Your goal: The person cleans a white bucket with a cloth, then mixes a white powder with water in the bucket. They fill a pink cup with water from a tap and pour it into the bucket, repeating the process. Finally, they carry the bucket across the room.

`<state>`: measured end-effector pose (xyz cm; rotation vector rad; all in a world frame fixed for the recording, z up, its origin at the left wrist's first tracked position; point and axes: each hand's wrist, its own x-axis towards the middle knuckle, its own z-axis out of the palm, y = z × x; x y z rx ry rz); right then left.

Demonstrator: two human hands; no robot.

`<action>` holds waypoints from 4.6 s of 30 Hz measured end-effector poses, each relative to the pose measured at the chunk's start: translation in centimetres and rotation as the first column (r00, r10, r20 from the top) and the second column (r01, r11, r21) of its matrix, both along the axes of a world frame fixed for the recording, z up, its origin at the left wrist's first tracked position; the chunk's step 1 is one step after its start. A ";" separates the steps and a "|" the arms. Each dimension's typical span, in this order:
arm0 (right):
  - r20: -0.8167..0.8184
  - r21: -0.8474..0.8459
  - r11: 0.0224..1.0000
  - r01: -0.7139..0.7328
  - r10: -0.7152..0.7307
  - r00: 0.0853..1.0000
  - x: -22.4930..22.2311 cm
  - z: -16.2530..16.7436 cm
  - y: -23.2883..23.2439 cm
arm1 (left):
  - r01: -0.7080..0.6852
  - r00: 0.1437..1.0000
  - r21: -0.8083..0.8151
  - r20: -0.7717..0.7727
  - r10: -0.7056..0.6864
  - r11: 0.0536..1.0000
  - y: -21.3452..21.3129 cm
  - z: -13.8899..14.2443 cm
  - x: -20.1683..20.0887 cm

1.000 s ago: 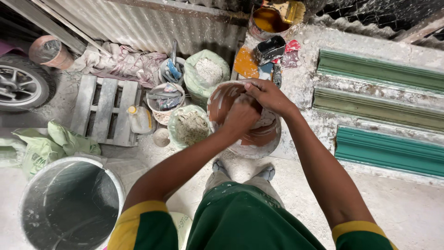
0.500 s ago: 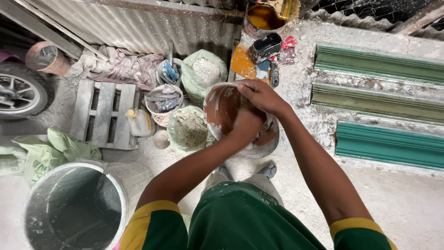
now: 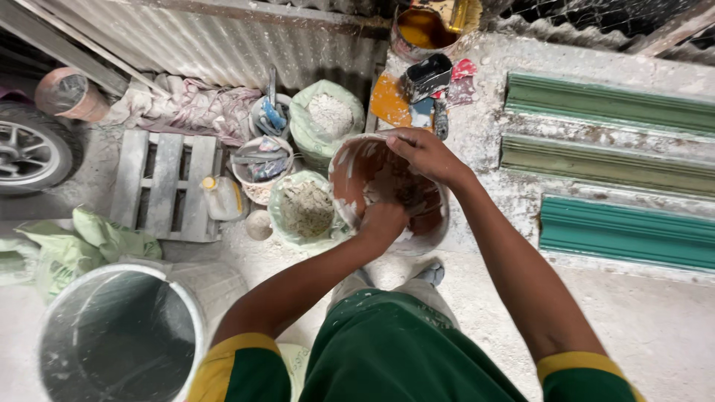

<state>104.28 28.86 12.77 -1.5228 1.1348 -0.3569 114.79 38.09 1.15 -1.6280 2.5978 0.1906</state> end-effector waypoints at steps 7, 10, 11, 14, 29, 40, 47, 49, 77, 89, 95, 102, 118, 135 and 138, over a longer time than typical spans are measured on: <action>0.079 -0.290 0.950 -0.117 0.145 0.986 -0.1 -0.9 -0.9 | -0.049 0.998 -0.280 0.027 0.059 0.959 -0.1 -1.6 0.9; -0.006 -0.179 0.980 -0.086 0.086 0.996 0.4 -1.2 -0.9 | 0.020 0.999 -0.313 -0.023 -0.029 0.950 -0.6 -1.4 2.4; 0.009 -0.192 0.977 -0.096 0.100 0.995 0.7 -1.3 -0.6 | 0.030 0.999 -0.238 -0.036 -0.040 0.971 -0.4 -1.2 2.7; 0.021 -0.285 0.950 -0.130 0.142 0.990 1.6 -1.4 -0.5 | -0.046 0.987 -0.201 -0.161 0.013 0.978 -0.8 -0.7 3.3; -0.007 -0.248 0.968 -0.038 0.038 0.999 2.1 -1.4 -1.2 | -0.239 0.919 0.051 -0.310 0.243 0.970 -3.9 -0.6 6.4; 0.016 -0.288 0.951 -0.114 0.124 0.992 1.7 -2.1 -2.1 | -0.167 0.919 0.394 -0.269 0.287 0.904 -2.0 3.6 9.9; -0.181 -0.318 0.803 -0.504 0.470 0.864 5.8 -2.6 -5.0 | -0.518 0.838 0.007 -0.195 0.509 0.856 2.2 4.4 13.9; -0.136 -0.302 0.780 -0.548 0.534 0.834 7.9 -2.5 -5.2 | -0.441 0.886 0.311 0.000 0.464 0.842 3.9 5.0 14.4; -0.084 -0.213 0.631 -0.746 0.749 0.658 8.1 -2.3 -5.9 | -0.701 0.134 0.530 -0.559 0.818 0.477 9.1 7.6 -8.8; 0.097 -0.324 0.698 -0.638 0.696 0.712 5.7 -4.5 -8.6 | -0.807 0.496 0.030 -0.506 0.706 0.589 11.1 -1.0 -10.4; -0.010 -0.182 0.775 -0.605 0.614 0.789 4.9 -3.6 -9.7 | -0.818 0.488 0.297 -0.097 0.867 0.493 13.1 -2.9 -9.5; -0.036 -0.168 0.760 -0.628 0.632 0.774 4.7 -3.2 -9.2 | -0.762 0.555 0.013 -0.503 0.663 0.648 13.1 -3.4 -4.4; -0.080 -0.162 0.633 -0.757 0.756 0.650 7.8 -1.7 -7.0 | -0.651 0.674 -0.206 0.288 0.681 0.731 8.4 4.8 9.6; -0.149 -0.192 0.457 -0.869 0.861 0.486 10.6 -2.5 -8.2 | -0.627 0.707 0.001 0.421 0.568 0.779 8.7 11.4 10.9; -0.224 -0.109 0.465 -0.879 0.850 0.477 10.9 -2.7 -8.0 | -0.387 0.715 -0.525 0.347 0.606 0.758 8.4 10.9 10.8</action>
